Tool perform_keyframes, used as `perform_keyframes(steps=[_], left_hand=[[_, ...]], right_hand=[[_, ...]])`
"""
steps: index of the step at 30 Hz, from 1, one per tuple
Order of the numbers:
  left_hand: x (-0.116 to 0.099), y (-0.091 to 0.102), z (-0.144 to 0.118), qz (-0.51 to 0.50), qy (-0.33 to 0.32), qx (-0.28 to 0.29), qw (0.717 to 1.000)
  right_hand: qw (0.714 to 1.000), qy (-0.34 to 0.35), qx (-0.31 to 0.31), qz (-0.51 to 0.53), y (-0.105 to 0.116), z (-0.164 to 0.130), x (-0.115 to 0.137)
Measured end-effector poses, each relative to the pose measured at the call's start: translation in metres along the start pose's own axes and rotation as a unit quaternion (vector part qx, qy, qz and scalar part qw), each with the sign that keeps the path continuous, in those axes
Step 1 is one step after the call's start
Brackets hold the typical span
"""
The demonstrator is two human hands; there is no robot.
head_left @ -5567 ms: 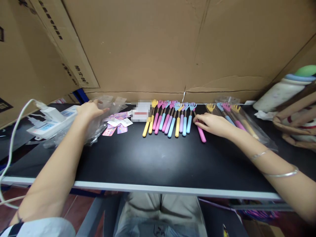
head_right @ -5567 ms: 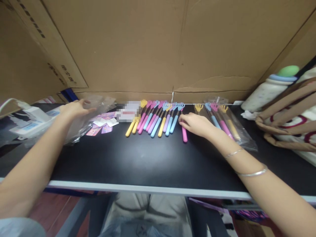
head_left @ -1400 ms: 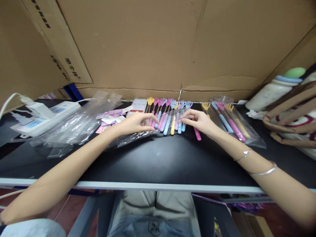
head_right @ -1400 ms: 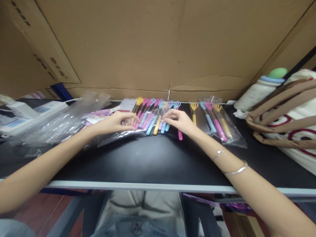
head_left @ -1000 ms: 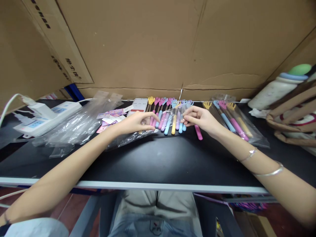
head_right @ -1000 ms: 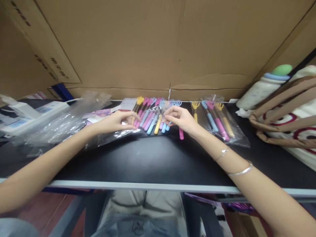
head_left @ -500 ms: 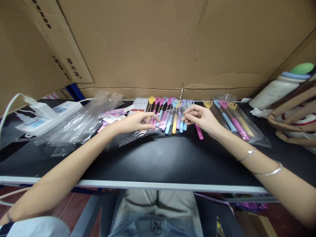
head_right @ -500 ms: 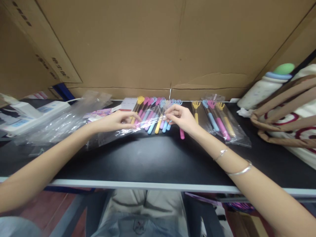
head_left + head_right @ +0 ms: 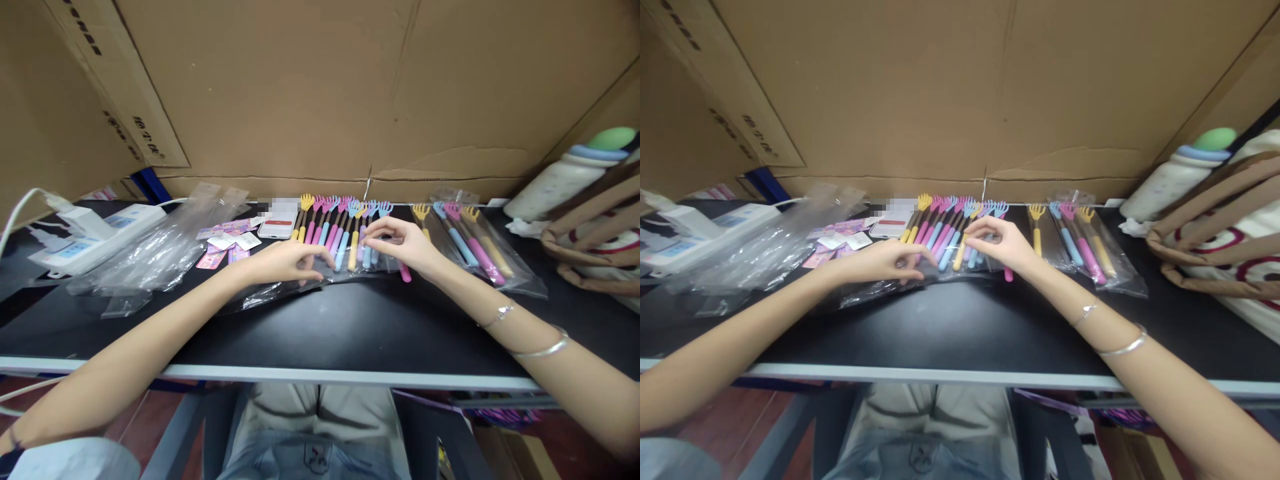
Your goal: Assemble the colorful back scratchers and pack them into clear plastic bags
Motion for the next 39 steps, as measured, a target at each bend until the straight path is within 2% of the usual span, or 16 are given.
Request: perform_keyframes(steps=[3, 8, 14, 19, 32, 39], left_hand=[[-0.003, -0.003, 0.001, 0.019, -0.004, -0.004, 1.0], [-0.003, -0.002, 0.002, 0.029, -0.002, -0.01, 1.0], [-0.002, 0.0, 0.0, 0.025, 0.001, -0.014, 1.0], [-0.004, 0.001, 0.0, 0.036, 0.019, -0.01, 0.999], [-0.003, 0.0, 0.0, 0.054, 0.019, -0.011, 0.998], [-0.003, -0.001, 0.002, 0.048, 0.006, -0.018, 0.999]], right_hand=[[0.999, 0.035, 0.022, -0.025, -0.005, 0.002, 0.002], [0.997, 0.028, 0.061, -0.039, -0.01, 0.003, 0.0], [0.992, 0.05, 0.078, -0.083, -0.012, 0.005, 0.002], [0.989, 0.063, 0.064, -0.114, -0.011, 0.005, 0.004], [0.994, 0.065, 0.044, -0.073, -0.01, 0.002, 0.002], [0.995, 0.063, 0.003, -0.083, -0.009, 0.002, 0.004]])
Point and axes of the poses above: each hand's wrist, its own z-axis towards the middle knuckle, its own y-axis out of the back of the hand, x = y × z, the point moved 4 cm from there along z, towards the middle knuckle, and after that the axes turned 9 degrees about x, right-handed, at the moved point
